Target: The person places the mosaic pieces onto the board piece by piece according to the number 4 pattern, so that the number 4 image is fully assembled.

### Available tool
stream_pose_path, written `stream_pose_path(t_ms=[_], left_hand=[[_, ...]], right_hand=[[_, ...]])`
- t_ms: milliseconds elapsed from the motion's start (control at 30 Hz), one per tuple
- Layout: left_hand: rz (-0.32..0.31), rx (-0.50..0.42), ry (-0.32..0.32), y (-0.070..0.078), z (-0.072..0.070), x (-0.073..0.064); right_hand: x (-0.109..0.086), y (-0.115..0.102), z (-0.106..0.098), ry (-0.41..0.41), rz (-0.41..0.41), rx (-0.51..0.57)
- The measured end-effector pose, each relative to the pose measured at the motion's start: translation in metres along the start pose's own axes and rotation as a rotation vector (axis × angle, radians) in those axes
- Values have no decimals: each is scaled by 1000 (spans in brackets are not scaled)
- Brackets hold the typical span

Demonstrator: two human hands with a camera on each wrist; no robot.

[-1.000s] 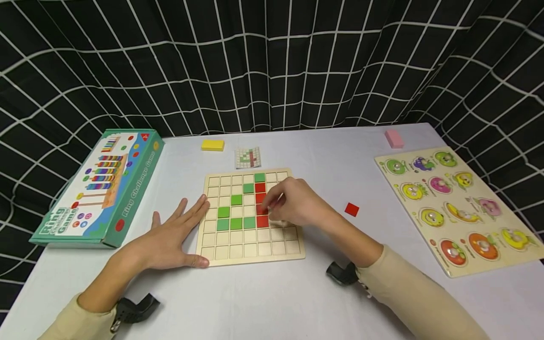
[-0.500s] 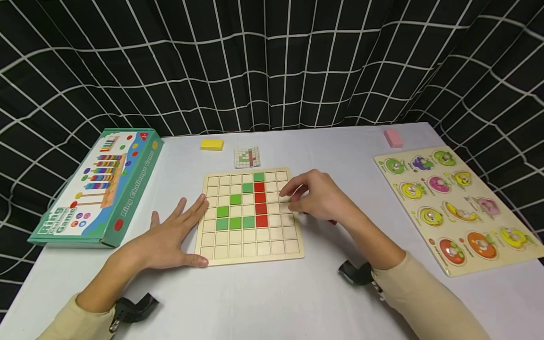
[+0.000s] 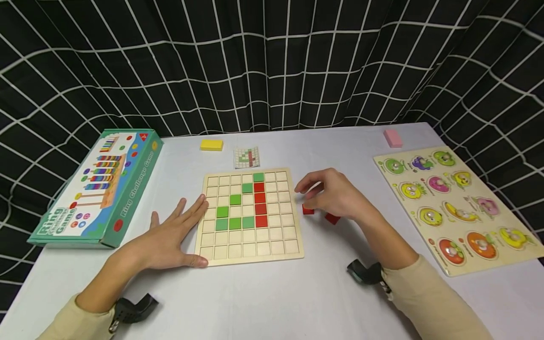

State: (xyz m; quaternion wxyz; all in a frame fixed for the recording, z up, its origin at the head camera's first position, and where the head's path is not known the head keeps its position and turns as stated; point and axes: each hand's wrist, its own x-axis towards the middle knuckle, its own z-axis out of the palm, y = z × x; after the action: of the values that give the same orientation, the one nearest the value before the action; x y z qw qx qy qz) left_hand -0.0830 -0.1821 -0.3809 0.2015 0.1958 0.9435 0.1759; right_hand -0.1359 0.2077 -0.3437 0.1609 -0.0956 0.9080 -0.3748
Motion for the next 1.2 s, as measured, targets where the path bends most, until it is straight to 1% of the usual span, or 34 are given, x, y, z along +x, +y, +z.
stream_pose_path(t_ms=[233,533,700,933,1200], left_hand=[[-1,3,2,0,0,-1],[1,11,3,0,1,0],[1,7,0,0,1,0],[-2,4,-2,0,1,0],[-4,12,0,0,1,0]], right_hand=[[3,8,-3,-25,34,55],[6,19,-3,-61,64,97],[7,23,-1,-81,68,91],[7,25,1,-108,43,81],[9,26,2,-103,29,40]])
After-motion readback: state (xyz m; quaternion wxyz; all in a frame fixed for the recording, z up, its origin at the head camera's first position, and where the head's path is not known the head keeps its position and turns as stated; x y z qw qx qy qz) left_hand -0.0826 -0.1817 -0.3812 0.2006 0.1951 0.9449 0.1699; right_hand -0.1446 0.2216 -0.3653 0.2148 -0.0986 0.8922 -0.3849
